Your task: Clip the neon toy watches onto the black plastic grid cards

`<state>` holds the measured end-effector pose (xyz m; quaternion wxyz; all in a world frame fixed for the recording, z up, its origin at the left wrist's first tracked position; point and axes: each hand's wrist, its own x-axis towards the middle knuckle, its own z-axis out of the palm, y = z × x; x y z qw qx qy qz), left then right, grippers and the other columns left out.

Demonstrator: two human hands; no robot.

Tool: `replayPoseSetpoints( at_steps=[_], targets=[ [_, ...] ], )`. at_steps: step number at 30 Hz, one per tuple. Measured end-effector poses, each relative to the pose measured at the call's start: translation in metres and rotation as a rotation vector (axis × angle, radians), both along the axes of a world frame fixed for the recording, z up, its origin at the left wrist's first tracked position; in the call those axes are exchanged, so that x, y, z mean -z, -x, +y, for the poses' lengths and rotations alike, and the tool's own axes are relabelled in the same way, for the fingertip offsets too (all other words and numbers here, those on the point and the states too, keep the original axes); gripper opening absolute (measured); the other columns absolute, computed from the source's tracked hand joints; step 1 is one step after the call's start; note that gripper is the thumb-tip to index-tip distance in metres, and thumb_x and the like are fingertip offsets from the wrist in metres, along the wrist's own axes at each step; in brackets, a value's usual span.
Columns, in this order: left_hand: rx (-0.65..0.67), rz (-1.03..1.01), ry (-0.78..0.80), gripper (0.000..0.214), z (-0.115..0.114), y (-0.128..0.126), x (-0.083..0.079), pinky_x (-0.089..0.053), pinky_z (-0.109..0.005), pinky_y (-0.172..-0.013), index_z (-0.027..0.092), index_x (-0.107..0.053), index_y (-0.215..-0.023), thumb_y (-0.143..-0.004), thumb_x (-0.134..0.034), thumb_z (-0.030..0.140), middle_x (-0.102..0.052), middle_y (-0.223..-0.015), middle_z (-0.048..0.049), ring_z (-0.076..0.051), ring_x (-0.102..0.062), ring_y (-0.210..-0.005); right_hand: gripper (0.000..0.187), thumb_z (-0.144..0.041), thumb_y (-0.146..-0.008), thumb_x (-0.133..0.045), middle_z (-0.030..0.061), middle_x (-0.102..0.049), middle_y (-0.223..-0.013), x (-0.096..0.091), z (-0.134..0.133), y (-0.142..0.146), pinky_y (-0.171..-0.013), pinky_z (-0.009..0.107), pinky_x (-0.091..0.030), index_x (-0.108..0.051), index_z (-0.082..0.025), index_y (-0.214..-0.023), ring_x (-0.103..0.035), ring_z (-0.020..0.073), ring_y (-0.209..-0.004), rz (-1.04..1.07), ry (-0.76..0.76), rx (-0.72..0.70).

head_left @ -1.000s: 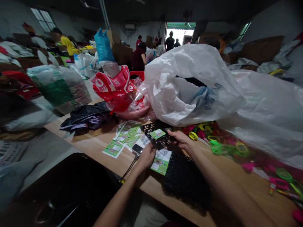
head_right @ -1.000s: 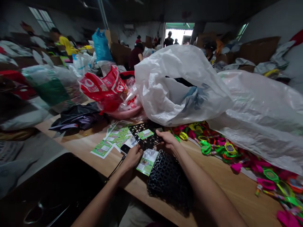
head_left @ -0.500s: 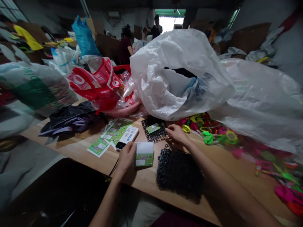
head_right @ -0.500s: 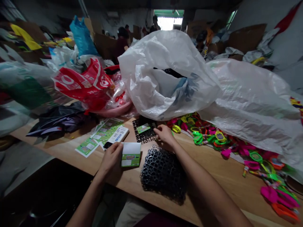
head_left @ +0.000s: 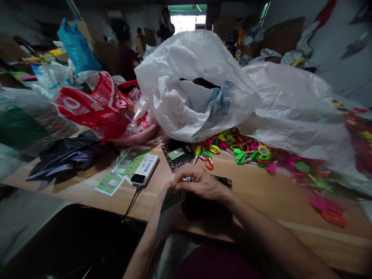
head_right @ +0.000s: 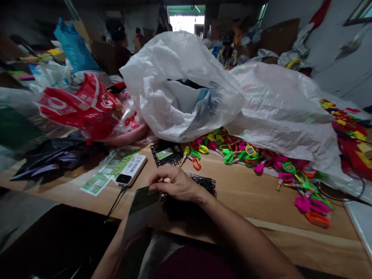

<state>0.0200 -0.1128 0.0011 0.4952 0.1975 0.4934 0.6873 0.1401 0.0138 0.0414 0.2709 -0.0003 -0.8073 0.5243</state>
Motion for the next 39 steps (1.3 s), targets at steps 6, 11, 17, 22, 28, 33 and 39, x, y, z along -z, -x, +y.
replayPoseSetpoints(
  at_steps=[6, 11, 17, 22, 28, 33, 39],
  targets=[
    [0.094, 0.146, 0.100, 0.054, -0.020, 0.005, -0.006, -0.051, -0.027, -0.056, 0.016, -0.071, -0.108, -0.075, -0.080, 0.058, -0.074, -0.080, -0.0051, -0.016, -0.062, -0.059, 0.008, -0.010, -0.092, -0.069, 0.0006, -0.070, -0.089, 0.000, -0.004, -0.028, -0.084, 0.031, -0.049, -0.070, -0.018, -0.095, -0.061, 0.0157, -0.085, -0.174, -0.190, 0.255],
    [0.075, 0.377, 0.096, 0.053, -0.015, -0.012, -0.004, -0.051, -0.027, -0.061, 0.015, -0.075, -0.100, -0.075, -0.077, 0.061, -0.072, -0.079, -0.0051, -0.020, -0.065, -0.071, 0.026, -0.014, -0.100, -0.059, 0.0094, -0.067, -0.113, 0.009, -0.021, -0.039, -0.097, 0.041, -0.050, -0.067, -0.020, -0.124, -0.056, 0.0222, -0.105, -0.122, -0.553, 0.339],
    [-0.093, 0.591, 0.054, 0.037, -0.008, -0.031, 0.009, -0.046, -0.023, -0.067, 0.016, -0.074, -0.089, -0.085, -0.068, 0.053, -0.064, -0.076, -0.0010, -0.016, -0.055, -0.075, 0.038, -0.010, -0.104, -0.043, 0.0180, -0.064, -0.118, 0.034, -0.052, -0.044, -0.096, 0.043, -0.054, -0.057, -0.005, -0.138, -0.053, 0.0279, -0.105, -0.175, -0.782, 0.495],
    [-0.095, 0.474, 0.071, 0.036, -0.010, -0.035, 0.018, -0.044, -0.023, -0.064, 0.016, -0.068, -0.088, -0.086, -0.067, 0.053, -0.061, -0.075, 0.0000, -0.014, -0.051, -0.071, 0.037, -0.009, -0.104, -0.040, 0.0197, -0.064, -0.124, 0.046, -0.063, -0.049, -0.097, 0.042, -0.055, -0.056, -0.004, -0.138, -0.054, 0.0282, -0.109, -0.105, -0.779, 0.529],
    [-0.025, 0.307, 0.070, 0.040, -0.011, -0.041, 0.010, -0.044, -0.021, -0.062, 0.018, -0.058, -0.075, -0.078, -0.076, 0.053, -0.059, -0.073, 0.0007, -0.012, -0.049, -0.070, 0.027, -0.012, -0.105, -0.040, 0.0149, -0.067, -0.117, 0.046, -0.057, -0.049, -0.092, 0.038, -0.055, -0.066, -0.014, -0.115, -0.058, 0.0247, -0.102, -0.066, -0.683, 0.540],
    [0.015, 0.220, 0.146, 0.044, -0.008, -0.025, 0.009, -0.038, -0.021, -0.049, 0.020, -0.054, -0.074, -0.071, -0.079, 0.057, -0.051, -0.061, 0.0054, -0.010, -0.043, -0.053, 0.023, -0.008, -0.101, -0.045, 0.0151, -0.068, -0.114, 0.039, -0.059, -0.058, -0.089, 0.039, -0.055, -0.067, -0.014, -0.107, -0.059, 0.0242, -0.101, 0.031, -0.694, 0.413],
    [-0.091, 0.478, 0.218, 0.051, -0.024, 0.031, 0.020, -0.039, -0.022, -0.049, 0.020, -0.058, -0.077, -0.069, -0.078, 0.067, -0.054, -0.060, 0.0045, -0.012, -0.048, -0.053, 0.007, -0.020, -0.096, -0.067, 0.0041, -0.071, -0.096, 0.012, -0.062, -0.101, -0.077, 0.032, -0.057, -0.070, -0.025, -0.100, -0.066, 0.0188, -0.088, 0.214, -0.072, 0.519]
  ],
)
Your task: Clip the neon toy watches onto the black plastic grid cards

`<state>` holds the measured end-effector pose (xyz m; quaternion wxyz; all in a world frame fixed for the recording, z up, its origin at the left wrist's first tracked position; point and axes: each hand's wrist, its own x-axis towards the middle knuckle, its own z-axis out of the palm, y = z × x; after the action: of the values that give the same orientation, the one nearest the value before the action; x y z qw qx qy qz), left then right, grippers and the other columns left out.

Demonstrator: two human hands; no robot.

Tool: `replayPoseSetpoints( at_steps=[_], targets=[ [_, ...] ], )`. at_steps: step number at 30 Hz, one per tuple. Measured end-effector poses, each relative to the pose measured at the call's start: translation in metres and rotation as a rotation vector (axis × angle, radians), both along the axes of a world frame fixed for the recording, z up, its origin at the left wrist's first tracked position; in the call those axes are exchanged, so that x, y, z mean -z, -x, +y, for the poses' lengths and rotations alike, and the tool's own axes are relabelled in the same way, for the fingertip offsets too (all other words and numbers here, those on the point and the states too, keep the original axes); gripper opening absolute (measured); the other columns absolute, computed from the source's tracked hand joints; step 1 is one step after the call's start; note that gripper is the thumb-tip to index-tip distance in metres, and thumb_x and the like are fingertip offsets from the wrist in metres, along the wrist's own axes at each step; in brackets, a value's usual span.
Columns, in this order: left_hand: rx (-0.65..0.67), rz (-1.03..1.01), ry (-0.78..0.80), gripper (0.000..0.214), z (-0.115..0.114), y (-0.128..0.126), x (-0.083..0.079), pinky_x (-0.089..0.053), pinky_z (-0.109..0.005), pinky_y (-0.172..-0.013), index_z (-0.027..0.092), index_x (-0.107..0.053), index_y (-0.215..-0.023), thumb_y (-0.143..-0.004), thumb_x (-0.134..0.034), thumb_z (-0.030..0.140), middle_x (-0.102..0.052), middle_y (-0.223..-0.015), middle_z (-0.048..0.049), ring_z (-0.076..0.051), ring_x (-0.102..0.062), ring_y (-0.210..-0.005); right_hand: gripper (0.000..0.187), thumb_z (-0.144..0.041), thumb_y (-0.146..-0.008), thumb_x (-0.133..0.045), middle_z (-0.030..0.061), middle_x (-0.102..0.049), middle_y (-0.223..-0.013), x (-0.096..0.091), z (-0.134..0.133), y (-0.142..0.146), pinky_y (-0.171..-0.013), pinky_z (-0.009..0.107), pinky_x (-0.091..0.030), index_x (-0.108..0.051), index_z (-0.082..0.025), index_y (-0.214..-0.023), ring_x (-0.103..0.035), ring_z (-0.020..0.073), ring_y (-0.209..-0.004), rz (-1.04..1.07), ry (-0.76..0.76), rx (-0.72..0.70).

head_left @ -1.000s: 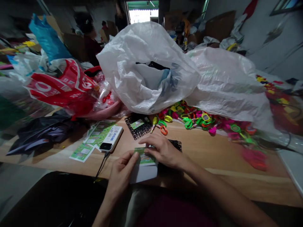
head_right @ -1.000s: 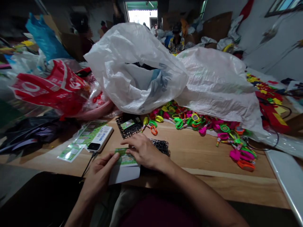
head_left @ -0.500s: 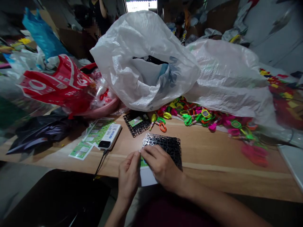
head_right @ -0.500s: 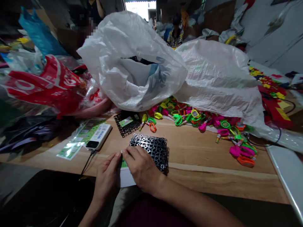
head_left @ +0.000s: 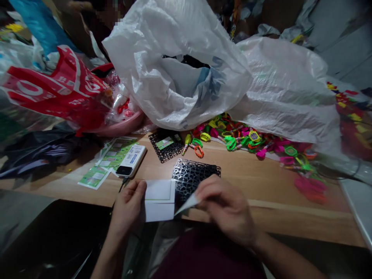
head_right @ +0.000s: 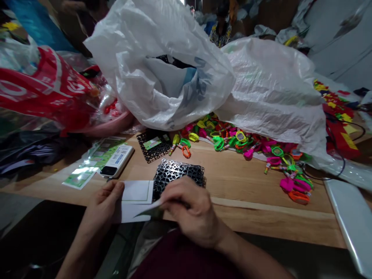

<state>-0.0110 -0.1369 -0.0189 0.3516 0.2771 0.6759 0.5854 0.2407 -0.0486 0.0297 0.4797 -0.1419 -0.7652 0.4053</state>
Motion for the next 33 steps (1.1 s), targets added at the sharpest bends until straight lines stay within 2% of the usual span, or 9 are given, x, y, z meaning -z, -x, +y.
replayPoseSetpoints(
  at_steps=[4, 7, 9, 16, 21, 24, 26, 29, 33],
  targets=[
    [0.370, 0.291, 0.012, 0.041, -0.009, -0.014, -0.010, -0.044, -0.025, -0.056, 0.019, -0.062, -0.070, -0.087, -0.065, 0.056, -0.059, -0.065, -0.0010, -0.015, -0.054, -0.062, 0.013, -0.034, -0.090, -0.073, 0.0021, -0.069, -0.084, 0.023, 0.036, -0.015, -0.065, 0.027, -0.051, -0.070, -0.022, -0.090, -0.062, 0.0164, -0.073, -0.146, 0.440, 0.304],
    [0.703, 0.637, -0.125, 0.028, -0.001, -0.054, -0.013, -0.053, -0.034, -0.091, 0.021, -0.066, -0.082, -0.100, -0.049, 0.034, -0.073, -0.116, -0.0096, -0.023, -0.065, -0.107, 0.018, -0.037, -0.084, -0.076, 0.0012, -0.067, -0.079, 0.055, 0.063, -0.013, -0.063, 0.026, -0.047, -0.068, -0.020, -0.086, -0.058, 0.0152, -0.069, -0.246, 0.509, 0.377],
    [0.833, 0.824, -0.176, 0.021, 0.009, -0.076, -0.006, -0.045, -0.045, -0.113, 0.021, -0.066, -0.088, -0.098, -0.047, 0.019, -0.057, -0.152, -0.0104, -0.027, -0.048, -0.141, 0.018, -0.037, -0.084, -0.074, 0.0009, -0.066, -0.077, 0.070, 0.071, -0.010, -0.062, 0.026, -0.046, -0.068, -0.020, -0.085, -0.058, 0.0155, -0.067, -0.311, 0.473, 0.399],
    [0.928, 1.134, -0.091, 0.028, 0.033, -0.089, 0.032, -0.044, -0.050, -0.112, 0.018, -0.066, -0.102, -0.090, -0.047, 0.002, -0.049, -0.158, -0.0130, -0.029, -0.040, -0.151, 0.038, -0.042, -0.083, -0.076, 0.0049, -0.067, -0.091, 0.063, 0.079, -0.018, -0.073, 0.032, -0.044, -0.066, -0.021, -0.113, -0.062, 0.0232, -0.085, -0.623, 0.092, 0.581],
    [0.961, 1.008, -0.064, 0.025, 0.027, -0.090, 0.025, -0.038, -0.060, -0.114, 0.018, -0.066, -0.097, -0.093, -0.044, 0.006, -0.043, -0.162, -0.0128, -0.035, -0.035, -0.154, 0.030, -0.047, -0.082, -0.074, 0.0038, -0.066, -0.083, 0.072, 0.104, -0.028, -0.066, 0.030, -0.043, -0.066, -0.020, -0.091, -0.058, 0.0194, -0.072, -0.560, 0.293, 0.444],
    [0.813, 0.692, -0.134, 0.024, 0.010, -0.085, 0.015, -0.044, -0.050, -0.111, 0.020, -0.067, -0.097, -0.101, -0.044, 0.024, -0.058, -0.151, -0.0117, -0.031, -0.051, -0.142, 0.028, -0.045, -0.078, -0.077, 0.0025, -0.064, -0.072, 0.066, 0.113, -0.029, -0.060, 0.028, -0.042, -0.065, -0.019, -0.080, -0.056, 0.0171, -0.066, -0.409, 0.472, 0.349],
    [0.567, 0.424, -0.138, 0.030, -0.003, -0.075, 0.008, -0.053, -0.034, -0.089, 0.022, -0.069, -0.096, -0.103, -0.045, 0.039, -0.075, -0.119, -0.0096, -0.023, -0.069, -0.106, 0.032, -0.047, -0.074, -0.081, 0.0018, -0.063, -0.067, 0.051, 0.116, -0.027, -0.056, 0.026, -0.040, -0.065, -0.019, -0.074, -0.053, 0.0149, -0.060, -0.346, 0.552, 0.265],
    [0.093, 0.130, -0.117, 0.039, -0.018, -0.052, -0.001, -0.044, -0.023, -0.057, 0.020, -0.067, -0.085, -0.095, -0.057, 0.056, -0.064, -0.072, -0.0003, -0.014, -0.055, -0.065, 0.040, -0.052, -0.070, -0.085, -0.0018, -0.057, -0.059, 0.028, 0.126, -0.009, -0.049, 0.024, -0.035, -0.064, -0.018, -0.071, -0.046, 0.0107, -0.052, -0.320, 0.589, 0.166],
    [-0.225, -0.063, -0.149, 0.049, -0.019, -0.023, -0.008, -0.045, -0.021, -0.056, 0.019, -0.065, -0.088, -0.078, -0.075, 0.066, -0.061, -0.069, 0.0027, -0.012, -0.054, -0.062, 0.039, -0.049, -0.073, -0.085, -0.0035, -0.055, -0.059, 0.017, 0.148, 0.045, -0.045, 0.021, -0.033, -0.063, -0.018, -0.072, -0.044, 0.0081, -0.048, -0.267, 0.597, 0.145]
  ],
)
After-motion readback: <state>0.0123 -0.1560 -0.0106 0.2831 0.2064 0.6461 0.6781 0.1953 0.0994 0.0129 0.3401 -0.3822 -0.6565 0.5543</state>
